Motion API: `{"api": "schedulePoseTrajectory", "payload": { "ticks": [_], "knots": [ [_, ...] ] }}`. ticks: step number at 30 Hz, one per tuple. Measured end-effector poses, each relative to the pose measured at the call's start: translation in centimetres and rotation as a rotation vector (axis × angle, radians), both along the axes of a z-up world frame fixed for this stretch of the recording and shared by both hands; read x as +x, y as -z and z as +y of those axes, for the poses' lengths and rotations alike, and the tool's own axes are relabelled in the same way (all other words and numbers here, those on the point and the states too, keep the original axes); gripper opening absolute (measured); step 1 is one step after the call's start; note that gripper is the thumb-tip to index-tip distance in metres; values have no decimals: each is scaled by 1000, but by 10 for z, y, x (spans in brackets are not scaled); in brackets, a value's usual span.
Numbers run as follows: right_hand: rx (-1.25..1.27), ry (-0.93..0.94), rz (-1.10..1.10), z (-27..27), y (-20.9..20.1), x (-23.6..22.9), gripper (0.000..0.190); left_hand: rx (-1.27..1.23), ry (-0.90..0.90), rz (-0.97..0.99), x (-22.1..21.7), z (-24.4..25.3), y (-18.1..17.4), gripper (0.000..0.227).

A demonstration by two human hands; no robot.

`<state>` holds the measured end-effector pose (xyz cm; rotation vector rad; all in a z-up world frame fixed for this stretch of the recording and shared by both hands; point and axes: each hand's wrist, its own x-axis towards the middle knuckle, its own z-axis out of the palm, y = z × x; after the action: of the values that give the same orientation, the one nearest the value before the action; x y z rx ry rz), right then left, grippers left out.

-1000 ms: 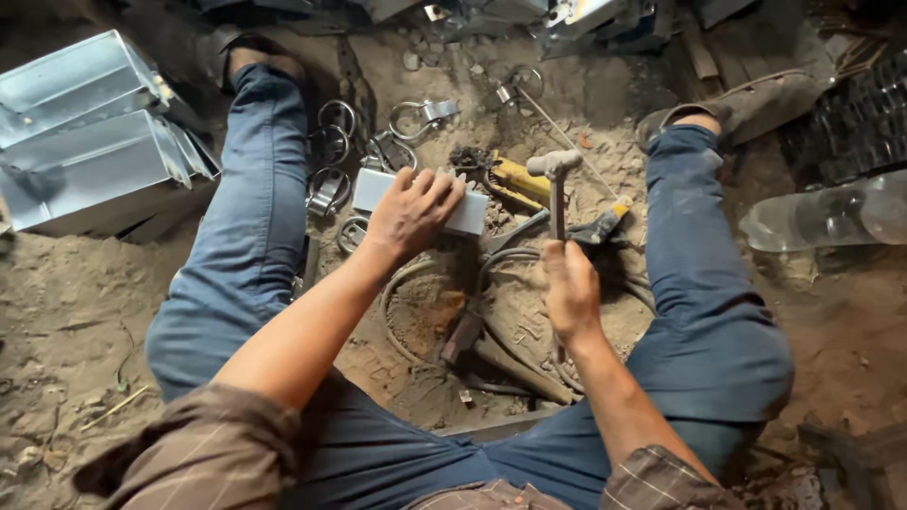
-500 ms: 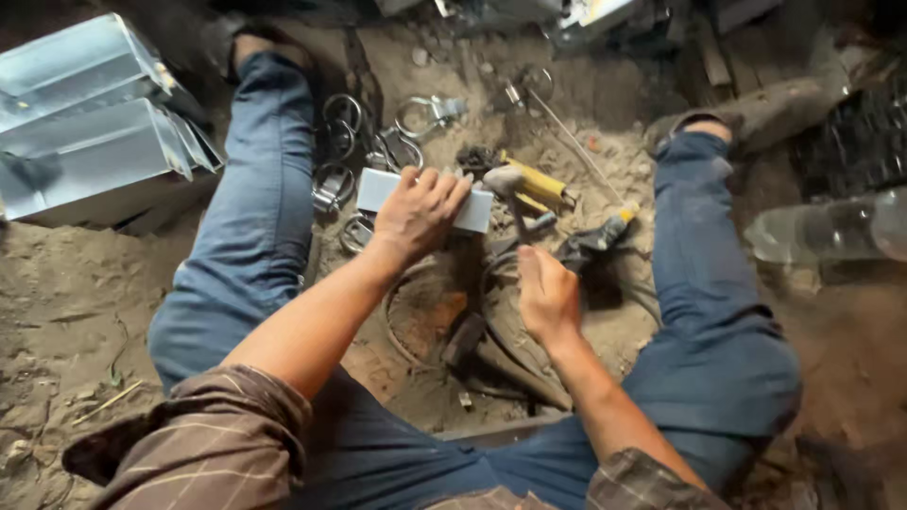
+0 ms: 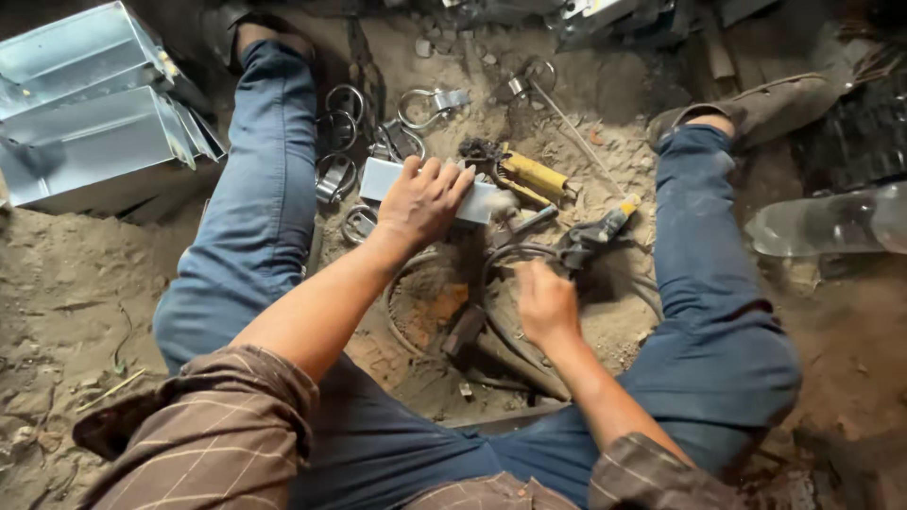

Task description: The person sits on the ground and hammers a small metal box to shape it, then uses a welding torch to weld the seams. The person repeatedly adjusts the box and welds different edges.

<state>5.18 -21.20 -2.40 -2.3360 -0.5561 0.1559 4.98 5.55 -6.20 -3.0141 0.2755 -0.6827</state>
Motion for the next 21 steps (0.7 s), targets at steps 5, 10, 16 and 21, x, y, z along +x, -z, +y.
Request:
{"api": "schedulePoseTrajectory", "payload": {
  "ticks": [5, 10, 16, 21],
  "knots": [
    [-25, 8, 24, 2, 0, -10, 41, 42, -21, -35, 1, 6, -4, 43],
    [-101, 44, 121, -19, 8, -17, 45, -1, -31, 10, 2, 0, -6, 41],
    [126, 103, 52, -34, 9, -2, 46, -137, -88, 59, 3, 0, -17, 32],
    [474, 272, 456, -46, -40, 6, 40, -646, -17, -114, 15, -3, -17, 41]
  ]
}}
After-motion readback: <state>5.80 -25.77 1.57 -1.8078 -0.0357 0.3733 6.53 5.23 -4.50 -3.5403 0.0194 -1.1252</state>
